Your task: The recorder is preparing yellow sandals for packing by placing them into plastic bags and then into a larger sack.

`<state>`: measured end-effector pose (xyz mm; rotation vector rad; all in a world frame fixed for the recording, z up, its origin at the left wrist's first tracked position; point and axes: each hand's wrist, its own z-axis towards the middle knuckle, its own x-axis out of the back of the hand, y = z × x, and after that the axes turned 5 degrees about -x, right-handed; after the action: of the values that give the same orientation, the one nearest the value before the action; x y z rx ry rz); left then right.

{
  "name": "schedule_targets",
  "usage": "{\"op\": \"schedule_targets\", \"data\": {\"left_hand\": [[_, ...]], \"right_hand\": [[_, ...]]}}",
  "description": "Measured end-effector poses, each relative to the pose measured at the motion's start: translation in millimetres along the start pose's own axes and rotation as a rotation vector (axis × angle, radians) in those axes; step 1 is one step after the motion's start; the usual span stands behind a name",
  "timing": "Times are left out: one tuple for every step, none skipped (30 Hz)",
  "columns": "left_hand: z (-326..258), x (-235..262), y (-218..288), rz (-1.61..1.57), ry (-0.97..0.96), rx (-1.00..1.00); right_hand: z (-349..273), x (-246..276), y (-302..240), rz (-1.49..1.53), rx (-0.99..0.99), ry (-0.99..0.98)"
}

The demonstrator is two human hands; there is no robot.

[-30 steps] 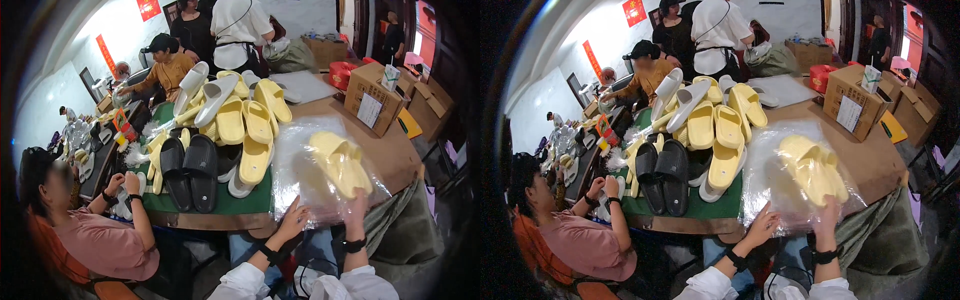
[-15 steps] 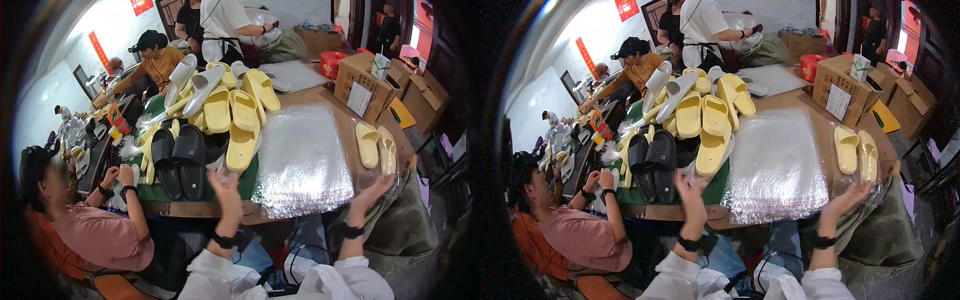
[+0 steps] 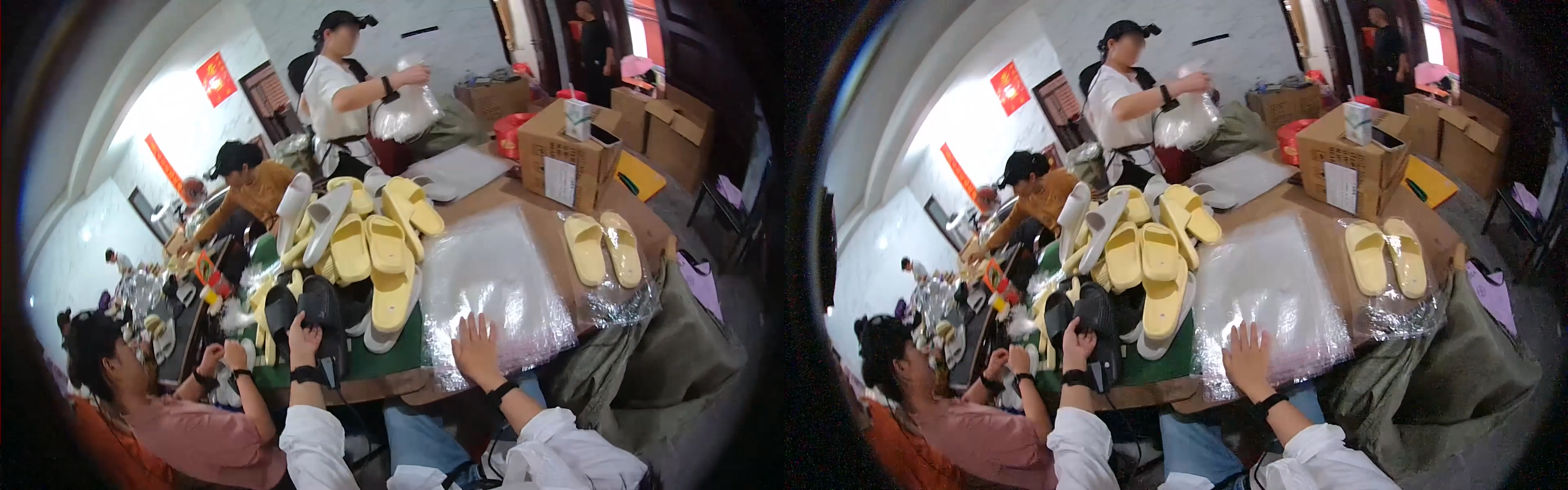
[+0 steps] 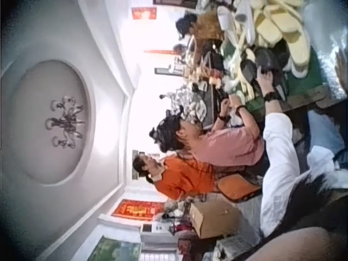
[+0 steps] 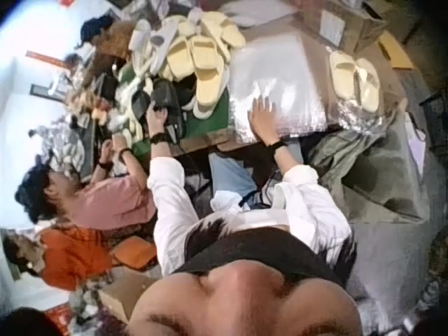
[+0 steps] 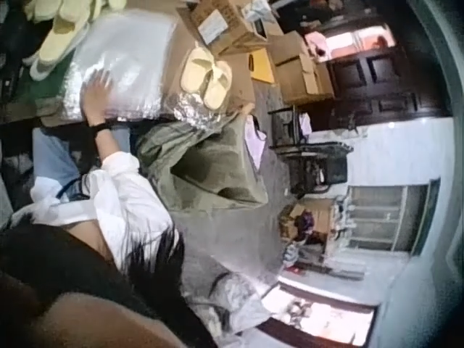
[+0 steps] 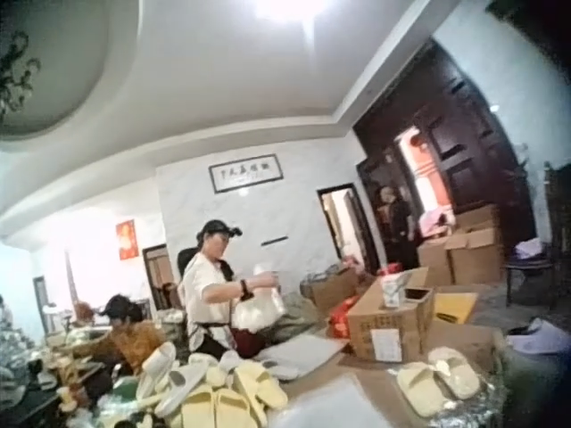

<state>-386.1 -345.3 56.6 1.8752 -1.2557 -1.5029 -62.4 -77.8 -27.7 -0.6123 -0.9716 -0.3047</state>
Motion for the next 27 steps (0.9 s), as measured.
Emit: {"op": "schedule_targets", "data": {"left_hand": [[-2, -23, -22, -0.033, -0.097, -0.023], [-6, -32, -27, -0.039, -0.108, -0.025], [-15, -46, -37, -0.058, -0.138, -0.101], [-24, -55, -36, -0.051, -0.008, -0.177], [-29, -54, -33, -0.035, 0.026, -0.313], [-21, -35, -21, -0.038, 0.245, -0.444], [-26, -44, -25, 0.000, 0.353, -0.497], [-42, -61, -33, -0.025, 0.369, -0.524], [-71, -86, -41, -0.040, 0.314, -0.563], [-104, -107, -43, -0.059, 0.273, -0.607], [-129, -114, -42, -0.051, 0.266, -0.601], [-150, -122, -41, -0.075, 0.177, -0.593], [-169, -131, -43, -0.106, 0.087, -0.584], [-187, -138, -46, -0.114, 0.083, -0.579], [-203, -144, -51, -0.164, -0.097, -0.512], [-218, -152, -57, -0.215, -0.277, -0.440], [-233, -161, -64, -0.197, -0.353, -0.397], [-244, -171, -72, -0.177, -0.426, -0.356], [-252, -183, -80, -0.190, -0.400, -0.312], [-247, -189, -92, -0.206, -0.462, -0.247], [-242, -203, -105, -0.195, -0.424, -0.189], [-243, -221, -116, -0.248, -0.534, -0.115], [-231, -238, -133, -0.311, -0.671, -0.032], [-230, -260, -150, -0.289, -0.693, 0.005], [-213, -269, -161, -0.340, -0.801, 0.056], [-196, -271, -170, -0.268, -0.854, 0.064], [-180, -261, -171, -0.178, -0.820, 0.185]], "right_hand": [[1, 2, 15, -0.074, -0.023, -0.009], [1, 4, 18, -0.084, -0.029, -0.006], [0, 4, 25, -0.094, -0.045, 0.001], [0, 2, 25, -0.089, -0.040, 0.008], [0, -1, 23, -0.080, -0.013, 0.021], [2, 0, 11, -0.063, -0.021, 0.037], [3, 2, 13, -0.048, 0.000, 0.033], [2, 2, 16, -0.033, 0.019, 0.025], [2, -2, 21, -0.063, -0.007, 0.016], [-1, -1, 21, -0.068, -0.032, 0.014], [-3, 1, 19, -0.068, -0.022, 0.018], [0, 3, 18, -0.072, -0.005, 0.029], [1, -1, 17, -0.071, -0.011, 0.025], [-1, -4, 15, -0.080, -0.011, 0.031], [-1, -6, 15, -0.088, -0.010, 0.022], [-1, -6, 16, -0.098, -0.010, 0.013], [-2, -4, 17, -0.083, -0.013, -0.010], [-2, 1, 16, -0.094, -0.013, -0.008], [-3, 6, 13, -0.108, 0.003, -0.019], [-5, 10, 11, -0.121, 0.019, -0.029], [-5, 5, 16, -0.244, 0.069, -0.026], [-8, -4, 23, -0.142, 0.085, 0.017], [-14, -16, 26, 0.273, 0.049, 0.186], [-24, -29, 31, 0.686, -0.001, 0.351], [-33, 22, 34, 0.692, 0.000, 0.323], [-15, 58, 8, 0.561, -0.091, -0.217], [5, 107, -27, 0.401, -0.151, -0.737]]}}
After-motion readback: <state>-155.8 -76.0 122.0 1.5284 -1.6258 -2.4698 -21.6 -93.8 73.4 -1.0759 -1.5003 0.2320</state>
